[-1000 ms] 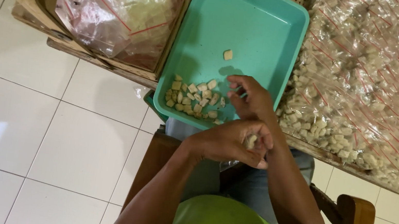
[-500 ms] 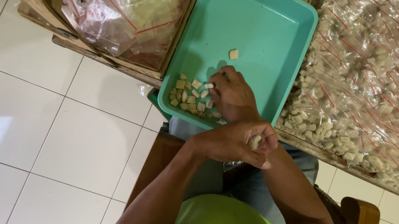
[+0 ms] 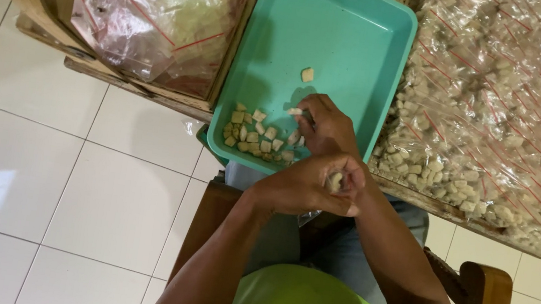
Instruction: The person is portioning small cubed food items from a tray into small clear plastic bags.
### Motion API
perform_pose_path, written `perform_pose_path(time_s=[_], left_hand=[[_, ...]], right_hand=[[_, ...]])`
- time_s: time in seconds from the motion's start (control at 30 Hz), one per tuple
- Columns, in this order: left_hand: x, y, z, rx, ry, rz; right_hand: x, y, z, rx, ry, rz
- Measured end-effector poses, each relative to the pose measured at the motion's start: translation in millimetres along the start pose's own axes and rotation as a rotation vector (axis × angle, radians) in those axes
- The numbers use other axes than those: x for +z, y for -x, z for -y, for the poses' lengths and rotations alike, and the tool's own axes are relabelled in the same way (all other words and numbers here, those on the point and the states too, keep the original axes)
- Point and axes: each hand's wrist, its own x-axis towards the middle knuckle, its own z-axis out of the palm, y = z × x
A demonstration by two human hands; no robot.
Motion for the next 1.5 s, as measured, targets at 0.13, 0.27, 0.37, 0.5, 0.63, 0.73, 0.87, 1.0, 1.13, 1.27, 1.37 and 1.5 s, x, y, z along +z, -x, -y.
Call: perform_pose_path(time_s=[0.13,0.27,0.37,0.5,0.63,0.73,0.87,1.0,1.13,1.27,1.37,1.5], left_hand=[[0.5,4.5,-3.5,-0.026,-0.003,-0.015],[-4.5,2.8,0.4,-0.032,-0.037,-0.061],[-2.6,0.3,0.5,-0.016,-0.061,-0.111],[-1.8,0.6,-1.4,0.016,-0.101,-0.179],[0.8,0.4,-5.1,0.001,-0.145,-0.206],[0.4,1.7,-1.9,0.022,-0.147,-0.221],[-0.6,0.8,-4.0,0.045,-0.095,-0.183],[-1.2,2.0,-2.1,0.038,-0.087,-0.166],[-0.2,2.6,-1.5,0.06,-0.075,-0.154],[-2.9,2.3,2.1,0.089,-0.087,-0.13],[-3.4,3.5,0.4,0.106,-0.088,-0.131],[-3.2,0.8,6.9,0.113,-0.086,-0.119]], right_hand=[[-10.6,6.5,-12.7,-0.023,-0.145,-0.138],[-62.3,28.3,12.4,0.075,-0.428,-0.306],[-97.5,53.9,22.0,0.076,-0.507,-0.36],[-135.9,81.5,46.9,-0.064,-0.367,-0.322],[-147.4,92.2,68.0,-0.205,-0.24,-0.31],[-145.2,95.1,71.2,-0.281,-0.159,-0.245],[-142.4,93.3,73.0,-0.326,-0.168,-0.185],[-148.3,90.3,76.2,-0.261,-0.335,-0.213],[-137.5,90.1,68.4,-0.246,-0.407,-0.228],[-128.3,86.6,77.3,-0.297,-0.35,-0.238],[-131.0,85.8,85.4,-0.314,-0.344,-0.221],[-132.3,87.0,85.2,-0.324,-0.363,-0.228]])
